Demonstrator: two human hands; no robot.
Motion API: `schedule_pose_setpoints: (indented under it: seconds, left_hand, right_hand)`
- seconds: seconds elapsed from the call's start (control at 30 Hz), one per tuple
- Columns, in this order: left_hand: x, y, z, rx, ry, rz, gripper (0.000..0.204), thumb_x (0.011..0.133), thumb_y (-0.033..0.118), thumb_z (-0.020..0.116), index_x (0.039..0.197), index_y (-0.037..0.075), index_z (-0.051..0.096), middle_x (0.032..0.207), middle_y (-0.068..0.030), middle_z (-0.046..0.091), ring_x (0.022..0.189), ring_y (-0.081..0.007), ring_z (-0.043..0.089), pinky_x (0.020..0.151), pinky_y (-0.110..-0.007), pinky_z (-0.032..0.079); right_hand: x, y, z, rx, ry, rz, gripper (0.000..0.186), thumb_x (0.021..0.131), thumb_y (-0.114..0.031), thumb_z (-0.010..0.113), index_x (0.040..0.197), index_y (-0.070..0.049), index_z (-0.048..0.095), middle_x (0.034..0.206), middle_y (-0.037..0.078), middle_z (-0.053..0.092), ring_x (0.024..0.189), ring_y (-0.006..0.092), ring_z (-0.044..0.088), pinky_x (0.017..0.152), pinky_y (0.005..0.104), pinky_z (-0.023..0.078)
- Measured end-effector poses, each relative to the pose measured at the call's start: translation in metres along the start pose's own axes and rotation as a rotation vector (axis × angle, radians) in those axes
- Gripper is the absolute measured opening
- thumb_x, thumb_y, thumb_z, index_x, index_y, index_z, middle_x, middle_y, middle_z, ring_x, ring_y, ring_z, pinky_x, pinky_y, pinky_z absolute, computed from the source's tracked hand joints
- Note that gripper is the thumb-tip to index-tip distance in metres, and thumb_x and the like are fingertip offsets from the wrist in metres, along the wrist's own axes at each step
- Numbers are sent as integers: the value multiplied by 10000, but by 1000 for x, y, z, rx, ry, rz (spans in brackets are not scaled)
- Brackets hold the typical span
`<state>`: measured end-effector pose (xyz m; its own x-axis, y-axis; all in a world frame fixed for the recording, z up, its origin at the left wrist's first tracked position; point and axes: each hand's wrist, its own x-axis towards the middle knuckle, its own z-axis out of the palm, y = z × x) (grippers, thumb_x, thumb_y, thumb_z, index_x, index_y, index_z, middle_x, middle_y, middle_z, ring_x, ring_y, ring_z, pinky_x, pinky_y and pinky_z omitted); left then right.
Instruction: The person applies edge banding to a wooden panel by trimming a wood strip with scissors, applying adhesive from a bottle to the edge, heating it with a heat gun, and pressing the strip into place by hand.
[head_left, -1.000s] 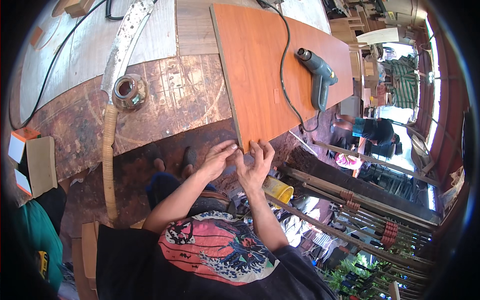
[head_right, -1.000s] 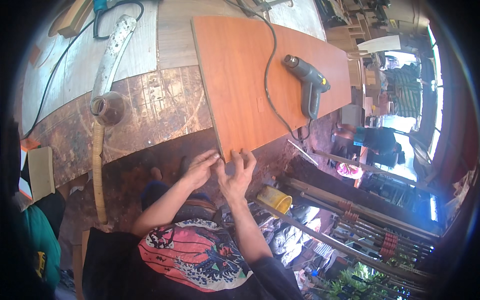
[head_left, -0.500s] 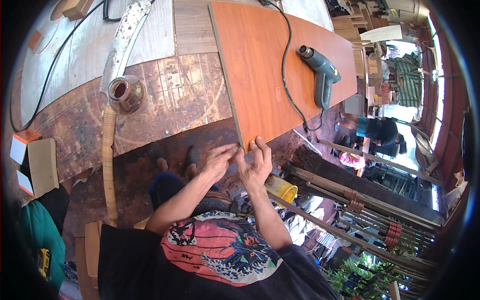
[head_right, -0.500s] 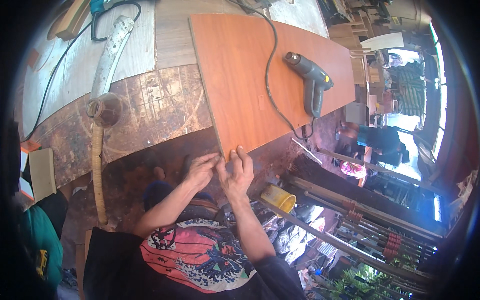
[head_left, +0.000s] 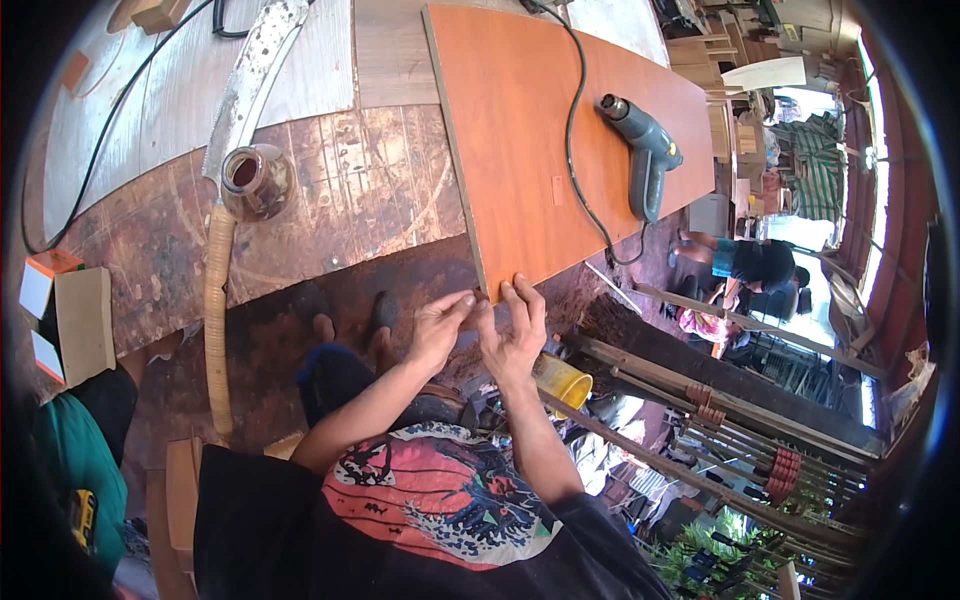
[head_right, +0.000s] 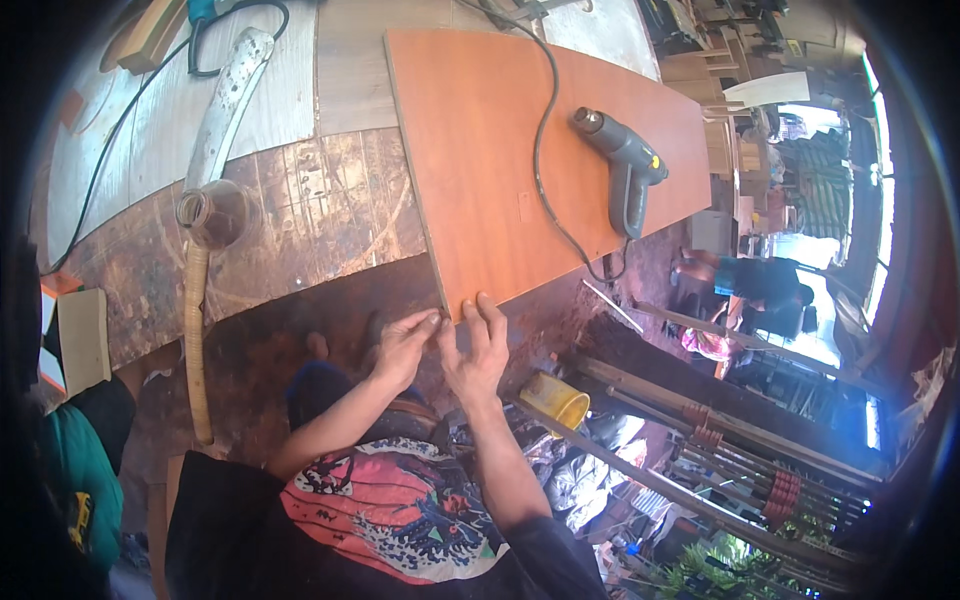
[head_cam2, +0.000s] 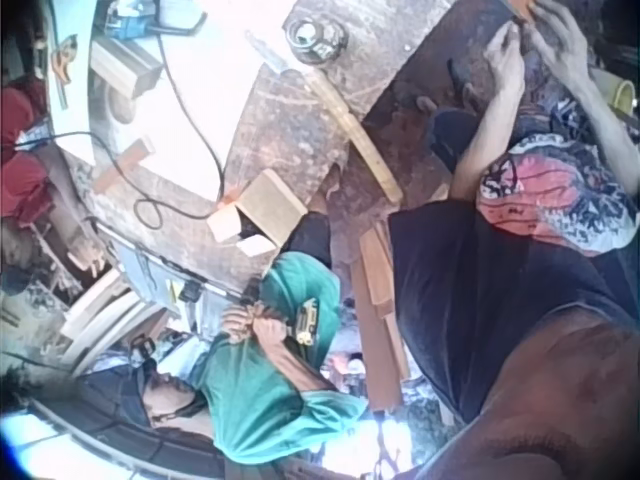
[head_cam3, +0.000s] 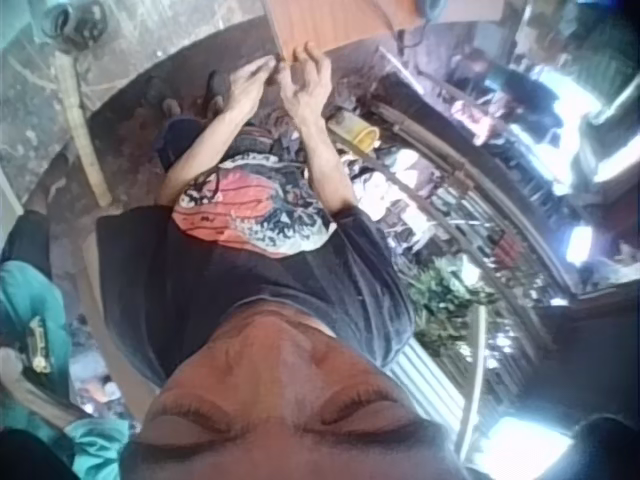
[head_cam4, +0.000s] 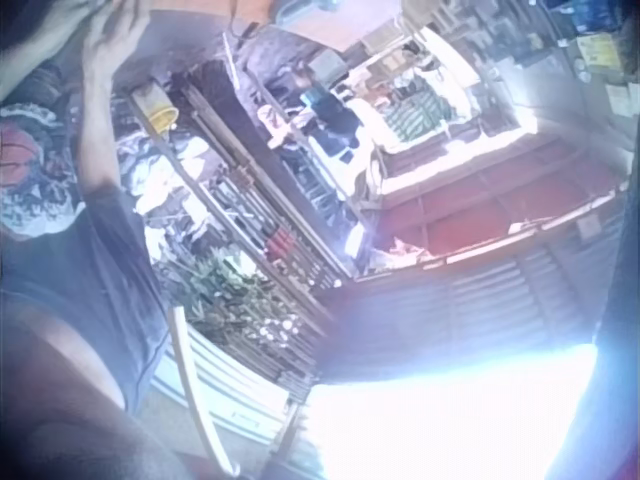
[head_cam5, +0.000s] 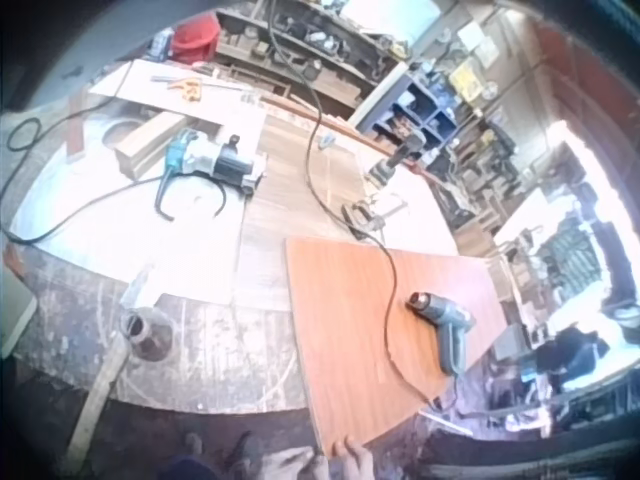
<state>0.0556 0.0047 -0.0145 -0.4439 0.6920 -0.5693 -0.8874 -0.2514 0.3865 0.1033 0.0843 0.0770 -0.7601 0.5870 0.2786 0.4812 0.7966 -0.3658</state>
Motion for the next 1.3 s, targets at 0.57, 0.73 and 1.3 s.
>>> schedule_pose_setpoints:
  seconds: [0.57, 0.73, 1.3]
  left_hand:
    - [21, -18, -18, -296, -195, -139, 271, 1068, 199, 624, 1233, -9, 676, 1173, -100, 735, 1008, -189, 730, 917, -344, 614]
    - [17, -7, -13, -140, -196, -132, 284, 1082, 142, 591, 1284, -49, 647, 1212, -123, 717, 1077, -233, 712, 940, -379, 594]
    - [16, 34, -19, 1038, -104, 1051, 289, 836, 118, 828, 1085, 7, 732, 1051, -130, 747, 904, -324, 752, 764, -393, 619]
  right_hand:
    - [7, 5, -1, 135, -22, 113, 318, 838, -108, 828, 1123, -8, 730, 1219, 191, 657, 1008, 317, 719, 857, 400, 589]
    - [11, 7, -11, 140, -95, 97, 318, 855, -98, 803, 1144, 10, 726, 1260, 202, 638, 1053, 335, 712, 885, 406, 589]
    - [4, 16, -20, 251, -190, 109, 433, 808, -27, 654, 1236, 8, 704, 1366, 230, 587, 1223, 386, 643, 982, 427, 568]
